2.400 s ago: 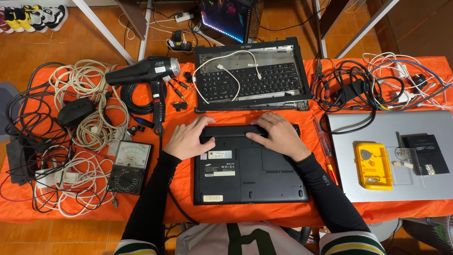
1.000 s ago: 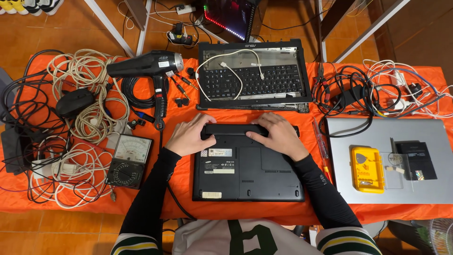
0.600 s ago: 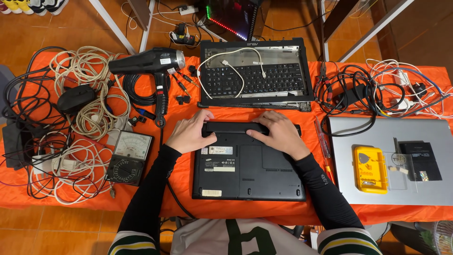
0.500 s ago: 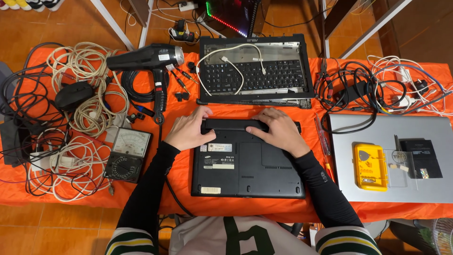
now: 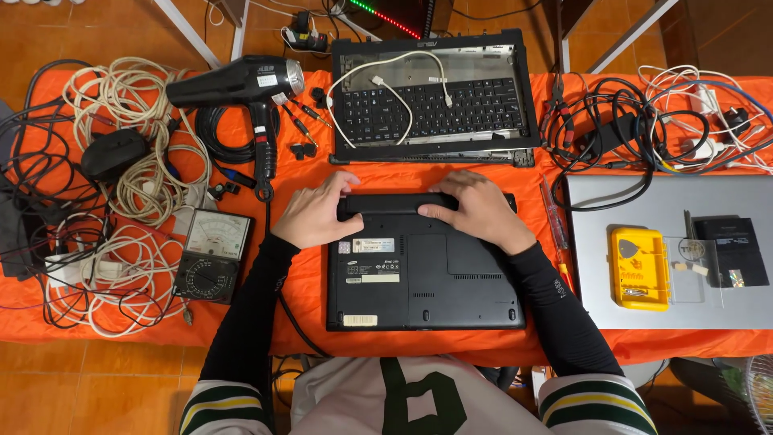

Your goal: The recorder is repairing a laptop on a desk.

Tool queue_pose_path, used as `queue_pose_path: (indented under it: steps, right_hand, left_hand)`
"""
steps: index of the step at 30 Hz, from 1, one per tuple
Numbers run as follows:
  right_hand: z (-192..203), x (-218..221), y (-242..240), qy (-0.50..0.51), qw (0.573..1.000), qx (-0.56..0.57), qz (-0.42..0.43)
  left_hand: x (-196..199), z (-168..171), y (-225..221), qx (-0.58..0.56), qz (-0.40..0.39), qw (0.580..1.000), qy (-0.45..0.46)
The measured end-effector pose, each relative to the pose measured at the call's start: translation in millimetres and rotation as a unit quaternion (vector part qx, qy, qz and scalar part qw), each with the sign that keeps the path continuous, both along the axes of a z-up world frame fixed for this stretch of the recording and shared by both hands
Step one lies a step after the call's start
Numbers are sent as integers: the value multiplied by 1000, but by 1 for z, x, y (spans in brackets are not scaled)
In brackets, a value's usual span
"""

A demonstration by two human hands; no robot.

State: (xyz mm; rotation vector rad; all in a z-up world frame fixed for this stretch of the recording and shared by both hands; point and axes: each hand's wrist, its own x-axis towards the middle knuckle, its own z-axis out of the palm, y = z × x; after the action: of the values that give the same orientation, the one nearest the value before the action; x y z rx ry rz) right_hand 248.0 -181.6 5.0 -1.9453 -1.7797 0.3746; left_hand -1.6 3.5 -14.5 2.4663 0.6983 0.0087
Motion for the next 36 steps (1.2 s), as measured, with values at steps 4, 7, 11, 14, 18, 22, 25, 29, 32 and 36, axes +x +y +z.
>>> queue_pose_path:
  steps: [4, 7, 11, 14, 18, 22, 25, 29, 32, 36]
  right_hand:
    - [-2, 2, 3, -19, 1000, 11, 0]
    - [-2, 2, 2, -25, 1000, 17, -8]
    - [-8, -1, 1, -40, 998, 40, -17]
    - [-11, -2, 1, -44, 998, 42, -35]
    - [-1, -6, 2, -38, 998, 28, -42]
    - [5, -4, -2, -13, 999, 18, -34]
    - [7, 6, -8, 24, 999, 44, -6]
    - [5, 14, -11, 92, 995, 43, 3]
    - [0, 12, -9, 66, 997, 37, -15]
    - [-8, 13, -9, 18, 998, 62, -18]
  left_hand:
    - [0, -3, 3, 2, -3, 1000, 6]
    - [0, -8, 5, 2, -12, 1000, -11]
    - [-2, -2, 3, -1, -19, 1000, -17]
    - [-3, -5, 4, 11, -19, 999, -25]
    - [-7, -9, 5, 15, -28, 998, -53]
    - [-8, 0, 8, 30, -42, 995, -80]
    - [-8, 1, 10, 1, -34, 994, -106]
    - [-8, -9, 12, -6, -50, 981, -189]
    - [-6, -8, 15, -6, -44, 984, -171]
    - [-1, 2, 10, -28, -31, 988, -152]
